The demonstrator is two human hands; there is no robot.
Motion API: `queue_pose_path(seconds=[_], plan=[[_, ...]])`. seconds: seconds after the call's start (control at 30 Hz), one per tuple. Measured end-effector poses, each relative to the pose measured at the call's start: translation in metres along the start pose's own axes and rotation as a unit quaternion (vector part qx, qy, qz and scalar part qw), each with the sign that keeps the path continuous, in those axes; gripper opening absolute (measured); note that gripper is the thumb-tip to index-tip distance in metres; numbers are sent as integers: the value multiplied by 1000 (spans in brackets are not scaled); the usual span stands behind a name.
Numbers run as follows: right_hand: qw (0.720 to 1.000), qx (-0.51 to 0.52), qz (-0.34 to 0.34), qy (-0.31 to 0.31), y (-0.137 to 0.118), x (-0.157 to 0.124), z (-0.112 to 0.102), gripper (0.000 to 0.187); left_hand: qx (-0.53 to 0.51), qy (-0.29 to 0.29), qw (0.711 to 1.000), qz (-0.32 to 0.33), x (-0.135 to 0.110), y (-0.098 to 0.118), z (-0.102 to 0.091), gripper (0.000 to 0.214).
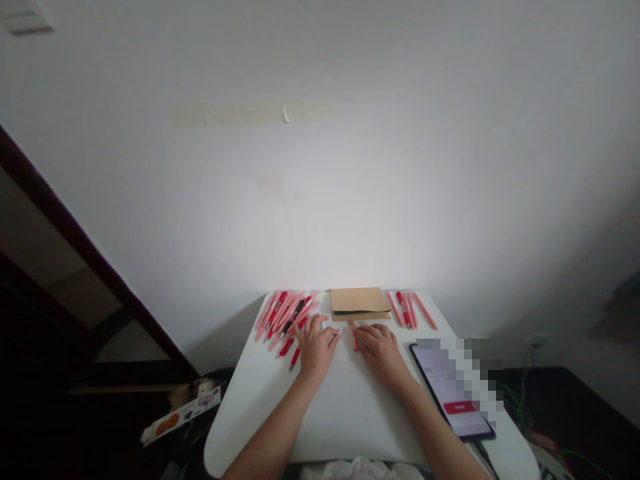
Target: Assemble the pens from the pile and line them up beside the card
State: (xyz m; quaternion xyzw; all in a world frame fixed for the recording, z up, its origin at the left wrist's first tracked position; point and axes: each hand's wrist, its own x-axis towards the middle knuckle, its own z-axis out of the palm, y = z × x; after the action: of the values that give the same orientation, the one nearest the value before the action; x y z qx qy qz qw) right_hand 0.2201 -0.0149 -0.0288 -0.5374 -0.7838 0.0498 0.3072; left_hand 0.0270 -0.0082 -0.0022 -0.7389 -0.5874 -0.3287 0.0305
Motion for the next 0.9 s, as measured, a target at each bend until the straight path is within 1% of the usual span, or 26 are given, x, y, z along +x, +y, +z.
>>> queue_pose_path(seconds=[0.2, 0.3, 0.4, 0.53, 0.77, 0.9], plan=[[1000, 1, 0, 15, 6, -1, 4, 37, 20, 9, 999, -26, 3, -8, -1, 7], [999, -13, 23, 36, 10, -1, 7, 40, 39, 15, 999, -32, 4, -12, 0, 8], [997, -42, 46, 47, 12, -1, 7, 39, 63, 23, 996, -55, 4, -14, -1, 12], [996, -58, 51, 37, 12, -2, 6, 34, 93, 19, 993, -72, 3, -13, -3, 13], [997, -41, 59, 29, 15, -1, 5, 32, 119, 7, 989, -82, 2, -13, -3, 10], [997, -34, 71, 8, 14, -1, 2, 32, 127, -1, 988, -84, 2, -13, -3, 11]])
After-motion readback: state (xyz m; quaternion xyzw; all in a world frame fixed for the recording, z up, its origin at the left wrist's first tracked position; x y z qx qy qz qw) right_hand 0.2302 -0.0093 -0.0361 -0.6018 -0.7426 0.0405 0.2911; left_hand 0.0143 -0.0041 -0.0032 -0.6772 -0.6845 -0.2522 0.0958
